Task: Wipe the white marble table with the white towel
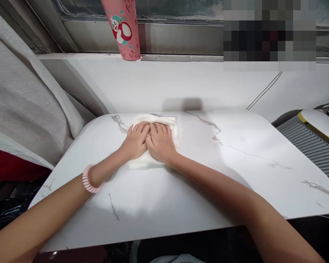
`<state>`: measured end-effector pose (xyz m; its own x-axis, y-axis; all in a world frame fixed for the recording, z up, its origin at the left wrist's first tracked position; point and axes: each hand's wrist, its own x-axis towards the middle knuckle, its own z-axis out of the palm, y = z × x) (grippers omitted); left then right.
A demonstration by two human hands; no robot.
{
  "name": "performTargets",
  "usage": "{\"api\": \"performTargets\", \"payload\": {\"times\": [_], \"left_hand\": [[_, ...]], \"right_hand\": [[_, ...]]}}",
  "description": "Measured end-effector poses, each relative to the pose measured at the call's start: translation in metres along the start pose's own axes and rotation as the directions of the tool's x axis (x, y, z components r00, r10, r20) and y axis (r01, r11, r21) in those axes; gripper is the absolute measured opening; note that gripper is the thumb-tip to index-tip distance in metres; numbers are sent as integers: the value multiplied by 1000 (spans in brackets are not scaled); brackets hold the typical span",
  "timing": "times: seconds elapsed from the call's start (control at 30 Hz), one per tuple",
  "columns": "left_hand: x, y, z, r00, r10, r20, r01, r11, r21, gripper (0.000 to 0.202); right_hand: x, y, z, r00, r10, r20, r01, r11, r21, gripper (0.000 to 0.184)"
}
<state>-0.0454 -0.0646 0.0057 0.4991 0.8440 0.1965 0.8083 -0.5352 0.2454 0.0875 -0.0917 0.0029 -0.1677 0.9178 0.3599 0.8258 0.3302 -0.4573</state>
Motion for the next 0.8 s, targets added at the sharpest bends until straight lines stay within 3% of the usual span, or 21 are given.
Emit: {"api": "performTargets", "payload": {"times": [0.2, 0.43, 0.6, 0.8], "left_hand": [[43, -30, 0, 1000, 29, 0, -29, 998, -57, 41], [55, -60, -4, 993, -99, -62, 93, 992, -86, 33], [33, -60, -13, 970, -215, -110, 210, 976, -57, 28], [-25, -33, -21, 938, -325, -119, 332, 943, 39, 38]], "right_hand": [[44, 13, 15, 998, 41, -51, -41, 999, -3, 38], [87, 12, 36, 1000, -31, -1, 31, 999, 6, 36], [89, -3, 44, 992, -127, 12, 127, 992, 7, 34], [52, -25, 42, 962, -265, 58, 262, 963, 64, 35]]}}
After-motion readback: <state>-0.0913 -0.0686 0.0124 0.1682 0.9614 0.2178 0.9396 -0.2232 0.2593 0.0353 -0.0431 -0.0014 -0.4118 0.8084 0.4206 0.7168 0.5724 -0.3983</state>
